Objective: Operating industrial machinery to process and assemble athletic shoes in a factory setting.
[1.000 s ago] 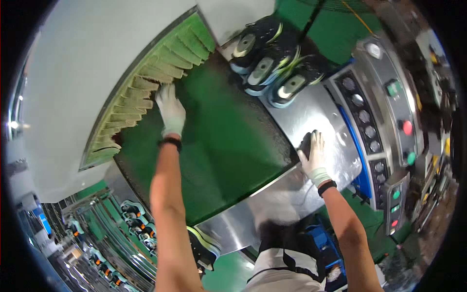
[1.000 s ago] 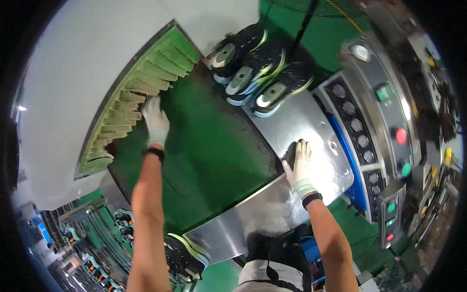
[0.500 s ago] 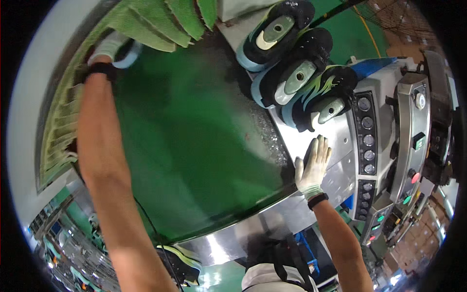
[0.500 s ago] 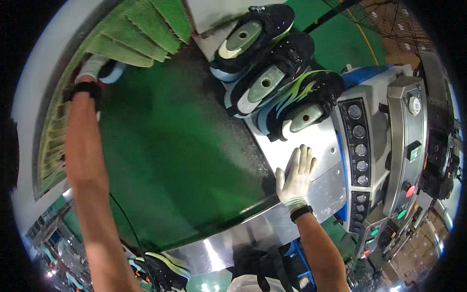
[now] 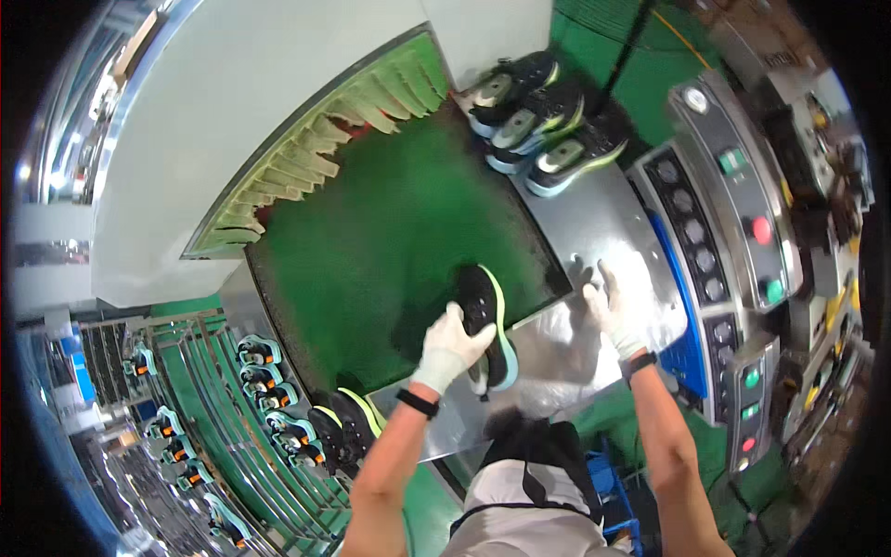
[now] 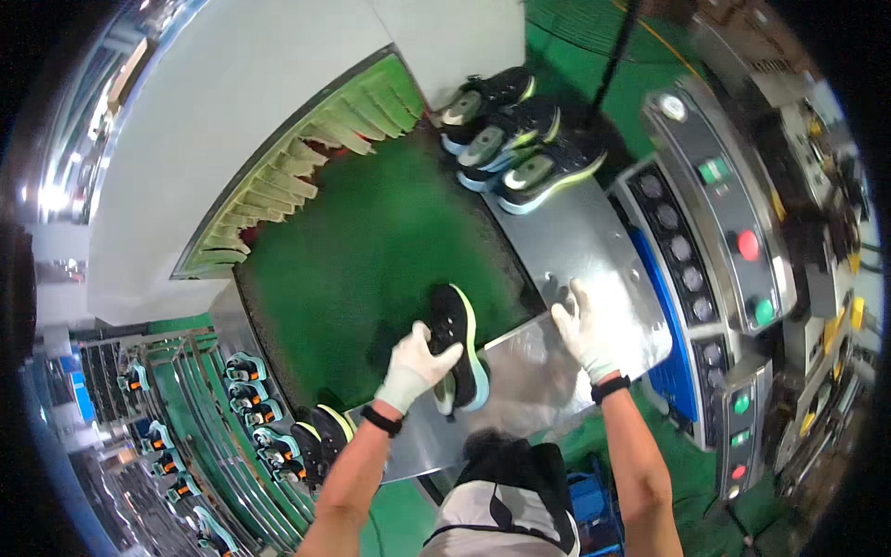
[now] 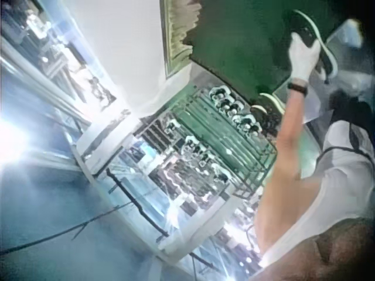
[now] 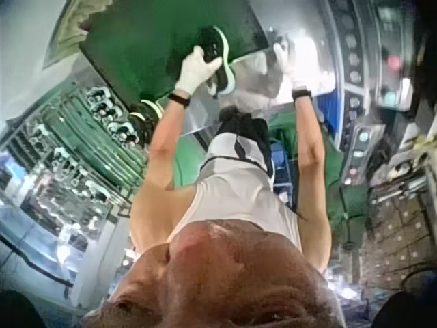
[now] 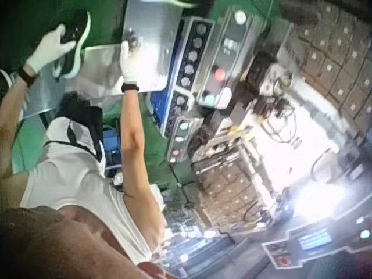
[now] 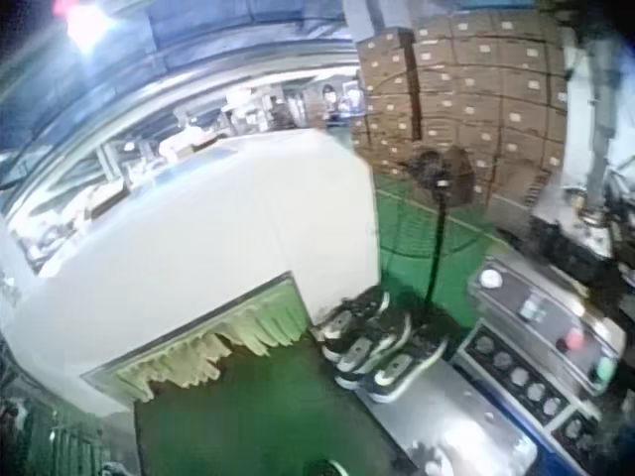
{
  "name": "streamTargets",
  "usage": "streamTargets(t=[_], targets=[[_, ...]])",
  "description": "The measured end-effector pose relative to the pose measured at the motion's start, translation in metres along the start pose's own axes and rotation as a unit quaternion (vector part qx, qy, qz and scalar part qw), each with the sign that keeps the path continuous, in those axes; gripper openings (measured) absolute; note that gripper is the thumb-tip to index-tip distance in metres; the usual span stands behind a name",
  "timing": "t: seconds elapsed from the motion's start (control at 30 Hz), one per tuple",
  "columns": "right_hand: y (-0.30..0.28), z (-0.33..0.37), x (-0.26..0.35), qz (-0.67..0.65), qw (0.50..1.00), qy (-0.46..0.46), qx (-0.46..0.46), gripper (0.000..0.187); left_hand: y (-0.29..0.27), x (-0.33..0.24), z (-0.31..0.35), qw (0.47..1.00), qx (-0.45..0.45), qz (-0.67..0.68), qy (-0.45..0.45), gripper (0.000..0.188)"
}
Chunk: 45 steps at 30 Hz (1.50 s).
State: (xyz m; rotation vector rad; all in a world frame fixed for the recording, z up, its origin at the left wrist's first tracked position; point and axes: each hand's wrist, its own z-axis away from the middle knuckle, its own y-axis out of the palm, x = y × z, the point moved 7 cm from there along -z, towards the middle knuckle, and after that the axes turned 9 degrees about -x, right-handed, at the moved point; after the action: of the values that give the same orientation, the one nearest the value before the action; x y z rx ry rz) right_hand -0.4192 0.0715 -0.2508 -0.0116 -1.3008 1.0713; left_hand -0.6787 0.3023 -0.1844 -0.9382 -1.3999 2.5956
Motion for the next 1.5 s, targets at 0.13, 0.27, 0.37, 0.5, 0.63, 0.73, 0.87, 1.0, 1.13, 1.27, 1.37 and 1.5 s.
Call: streamTargets(t=[0.13,0.27,0.37,0.5,0.63,0.73,0.87,1.0,1.13,1.27,1.37,1.5], targets=[[-0.034,0.147,-0.048,-0.294,0.955,0.043,-0.014,0.072,0.072,-0.021,0.082,0.999,0.021,0.022,0.034,0.062],[-0.053,0.246,-0.105,-0.262,0.963,0.068,-0.008,0.078,0.12,-0.059,0.114,0.972,0.098,0.194,-0.085,0.057],[-0.058,0.284,-0.139,-0.159,0.987,0.019,0.003,0.098,0.121,-0.081,0.129,0.916,0.202,0.327,-0.118,0.062],[-0.03,0.281,-0.171,-0.12,0.991,-0.051,0.011,0.122,0.111,-0.131,0.131,0.819,0.098,-0.086,0.559,0.103],[0.019,0.233,-0.158,-0.14,0.976,-0.168,0.003,0.119,0.176,-0.141,0.09,0.718,0.261,-0.138,0.63,0.081],[0.043,0.209,-0.166,-0.104,0.984,-0.133,0.062,0.123,0.188,-0.135,0.085,0.683,0.258,-0.115,0.674,0.054],[0.047,0.207,-0.172,-0.149,0.978,-0.14,0.048,0.121,0.199,-0.12,0.072,0.675,0.233,-0.077,0.696,0.042],[0.051,0.21,-0.164,-0.157,0.973,-0.133,-0.108,0.094,0.2,-0.111,0.065,0.675,0.23,-0.034,0.7,0.039],[0.047,0.216,-0.14,-0.19,0.964,-0.011,-0.183,0.093,0.195,-0.12,0.063,0.663,0.218,-0.016,0.716,0.039],[0.035,0.213,-0.146,-0.231,0.963,-0.05,-0.127,0.087,0.194,-0.122,0.064,0.663,0.222,-0.007,0.715,0.04],[0.056,0.211,-0.154,-0.516,0.855,-0.003,-0.059,0.079,0.194,-0.116,0.064,0.677,0.2,-0.028,0.708,0.04],[0.045,0.217,-0.154,-0.168,0.983,-0.065,-0.046,0.11,0.194,-0.117,0.068,0.677,0.192,-0.013,0.711,0.042]])
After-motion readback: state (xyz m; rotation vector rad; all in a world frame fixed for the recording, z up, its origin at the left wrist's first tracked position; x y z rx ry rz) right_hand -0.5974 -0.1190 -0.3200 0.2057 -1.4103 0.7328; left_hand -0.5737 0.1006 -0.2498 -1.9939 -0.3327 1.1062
